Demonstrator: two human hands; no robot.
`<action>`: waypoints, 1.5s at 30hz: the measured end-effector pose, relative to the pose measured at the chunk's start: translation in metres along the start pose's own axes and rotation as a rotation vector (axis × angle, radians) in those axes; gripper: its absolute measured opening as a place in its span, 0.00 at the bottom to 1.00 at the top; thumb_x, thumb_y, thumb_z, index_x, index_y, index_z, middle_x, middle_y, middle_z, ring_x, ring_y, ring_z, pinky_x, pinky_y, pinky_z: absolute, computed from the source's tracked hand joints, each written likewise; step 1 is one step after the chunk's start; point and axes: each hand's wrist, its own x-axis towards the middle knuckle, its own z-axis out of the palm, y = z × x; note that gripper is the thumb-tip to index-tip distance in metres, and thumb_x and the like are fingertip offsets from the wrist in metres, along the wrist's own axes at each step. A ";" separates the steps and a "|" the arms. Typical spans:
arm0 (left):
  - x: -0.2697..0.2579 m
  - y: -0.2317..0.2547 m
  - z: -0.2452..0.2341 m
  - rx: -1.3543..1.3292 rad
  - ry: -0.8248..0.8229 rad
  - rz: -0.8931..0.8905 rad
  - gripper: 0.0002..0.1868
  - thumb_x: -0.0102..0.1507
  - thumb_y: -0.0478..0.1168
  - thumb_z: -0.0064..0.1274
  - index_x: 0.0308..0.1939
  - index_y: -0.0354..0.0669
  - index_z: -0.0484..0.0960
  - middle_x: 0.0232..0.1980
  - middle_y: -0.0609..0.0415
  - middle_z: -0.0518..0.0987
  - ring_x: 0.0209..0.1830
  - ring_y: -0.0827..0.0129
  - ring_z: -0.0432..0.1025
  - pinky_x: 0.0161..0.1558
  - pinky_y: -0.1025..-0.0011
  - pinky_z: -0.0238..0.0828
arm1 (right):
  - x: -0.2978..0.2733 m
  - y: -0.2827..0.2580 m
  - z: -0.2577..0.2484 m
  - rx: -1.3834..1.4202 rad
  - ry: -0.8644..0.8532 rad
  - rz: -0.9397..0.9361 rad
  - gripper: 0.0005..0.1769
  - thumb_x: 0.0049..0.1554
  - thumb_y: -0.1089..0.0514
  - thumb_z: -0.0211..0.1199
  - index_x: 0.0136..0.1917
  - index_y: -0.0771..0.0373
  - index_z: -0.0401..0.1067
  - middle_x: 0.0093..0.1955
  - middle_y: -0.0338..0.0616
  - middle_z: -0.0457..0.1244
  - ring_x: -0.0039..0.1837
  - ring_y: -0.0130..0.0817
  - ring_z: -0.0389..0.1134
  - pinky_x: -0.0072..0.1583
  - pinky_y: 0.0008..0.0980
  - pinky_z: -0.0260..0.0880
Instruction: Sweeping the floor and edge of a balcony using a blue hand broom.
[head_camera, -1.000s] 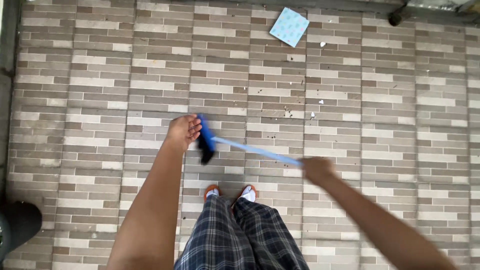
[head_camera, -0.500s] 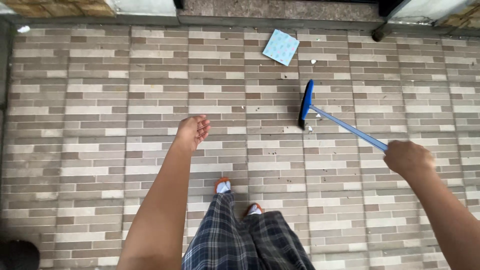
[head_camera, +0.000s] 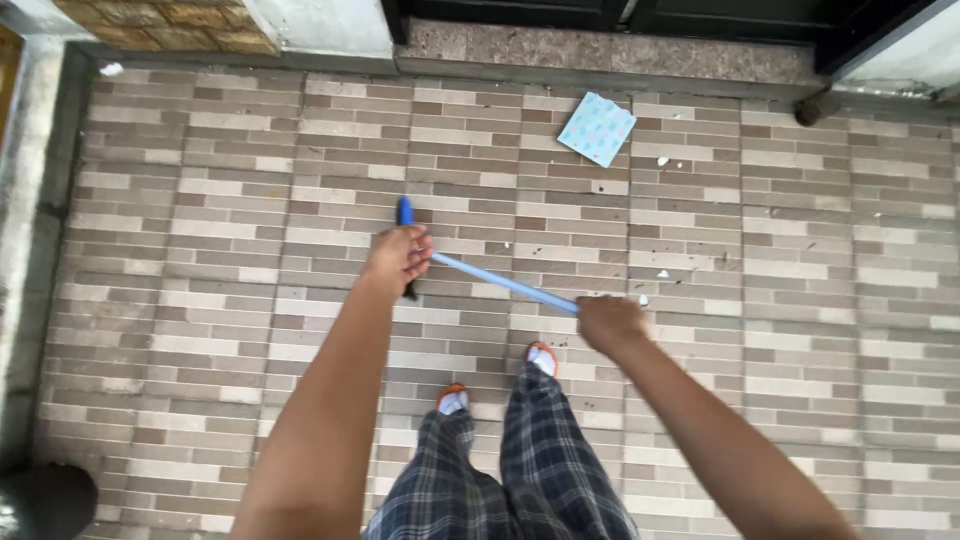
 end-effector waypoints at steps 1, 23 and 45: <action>-0.001 0.005 0.008 -0.024 0.033 -0.007 0.09 0.66 0.44 0.51 0.47 0.49 0.81 0.37 0.61 0.82 0.35 0.72 0.76 0.41 0.67 0.72 | 0.009 0.005 -0.003 -0.005 -0.002 -0.028 0.18 0.63 0.52 0.52 0.64 0.45 0.73 0.53 0.44 0.70 0.57 0.46 0.73 0.55 0.49 0.73; 0.004 0.071 0.105 -0.082 0.078 0.131 0.08 0.65 0.42 0.49 0.45 0.52 0.82 0.35 0.62 0.83 0.30 0.75 0.77 0.36 0.69 0.72 | -0.013 0.261 -0.146 -0.251 -0.110 0.328 0.18 0.65 0.55 0.48 0.57 0.52 0.79 0.58 0.43 0.73 0.62 0.40 0.78 0.62 0.47 0.76; 0.106 0.185 -0.037 -0.183 -0.052 0.029 0.10 0.66 0.43 0.46 0.44 0.48 0.81 0.36 0.60 0.83 0.36 0.70 0.78 0.41 0.67 0.76 | 0.252 -0.154 -0.175 0.112 0.061 -0.162 0.31 0.61 0.60 0.52 0.75 0.36 0.64 0.53 0.47 0.70 0.54 0.46 0.73 0.51 0.46 0.74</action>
